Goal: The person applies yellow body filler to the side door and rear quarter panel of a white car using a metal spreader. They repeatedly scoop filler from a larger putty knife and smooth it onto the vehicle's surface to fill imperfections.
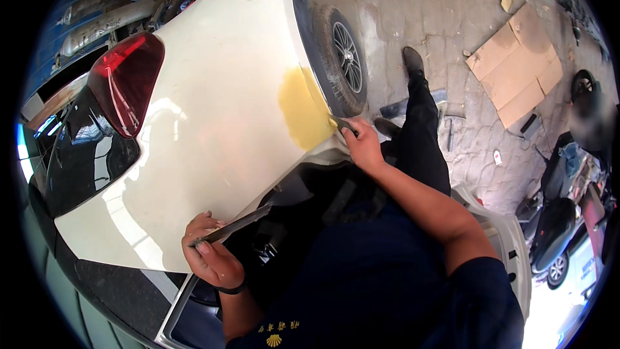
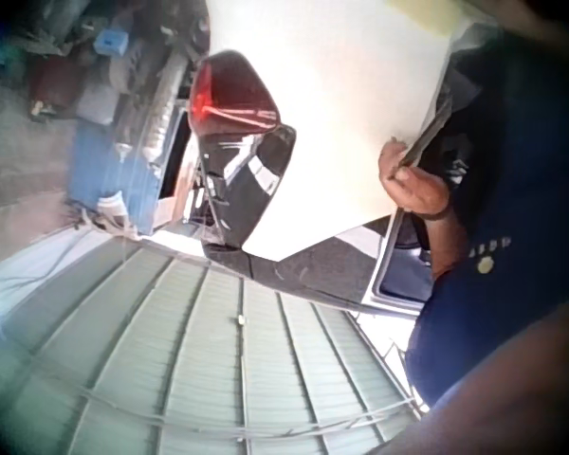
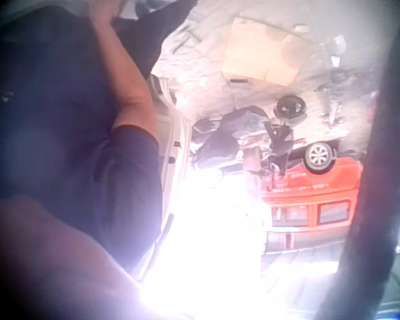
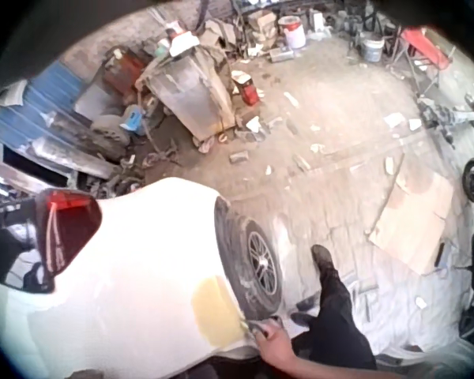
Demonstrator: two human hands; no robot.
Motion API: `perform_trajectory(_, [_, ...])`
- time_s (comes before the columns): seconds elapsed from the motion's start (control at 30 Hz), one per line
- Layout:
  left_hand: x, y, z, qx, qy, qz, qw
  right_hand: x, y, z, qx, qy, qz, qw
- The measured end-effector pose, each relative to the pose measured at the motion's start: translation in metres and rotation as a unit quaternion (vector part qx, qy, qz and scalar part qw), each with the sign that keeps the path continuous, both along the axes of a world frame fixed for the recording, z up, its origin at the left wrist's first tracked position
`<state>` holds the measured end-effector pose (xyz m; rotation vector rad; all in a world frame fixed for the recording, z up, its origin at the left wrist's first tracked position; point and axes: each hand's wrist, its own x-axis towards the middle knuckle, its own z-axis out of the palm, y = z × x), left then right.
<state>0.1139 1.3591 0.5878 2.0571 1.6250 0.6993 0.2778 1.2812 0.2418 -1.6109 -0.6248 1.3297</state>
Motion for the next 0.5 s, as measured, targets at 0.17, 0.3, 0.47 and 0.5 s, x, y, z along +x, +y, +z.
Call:
perform_trajectory(0.17, [-0.001,0.000,-0.002,0.042,0.039,-0.018,0.998,-0.026,-0.001,0.005,0.019,0.010,-0.060,0.998])
perform_trajectory(0.3, [-0.010,-0.003,0.004,0.067,0.126,-0.008,0.990,-0.040,-0.001,0.031,0.022,-0.004,-0.068,0.997])
perform_trajectory(0.47, [-0.014,-0.008,-0.003,0.103,0.188,0.041,0.976,-0.046,-0.010,0.052,0.049,0.014,-0.051,0.997])
perform_trajectory(0.5, [-0.017,-0.009,-0.004,0.104,0.191,0.035,0.975,-0.039,-0.011,0.047,0.050,0.011,-0.049,0.997])
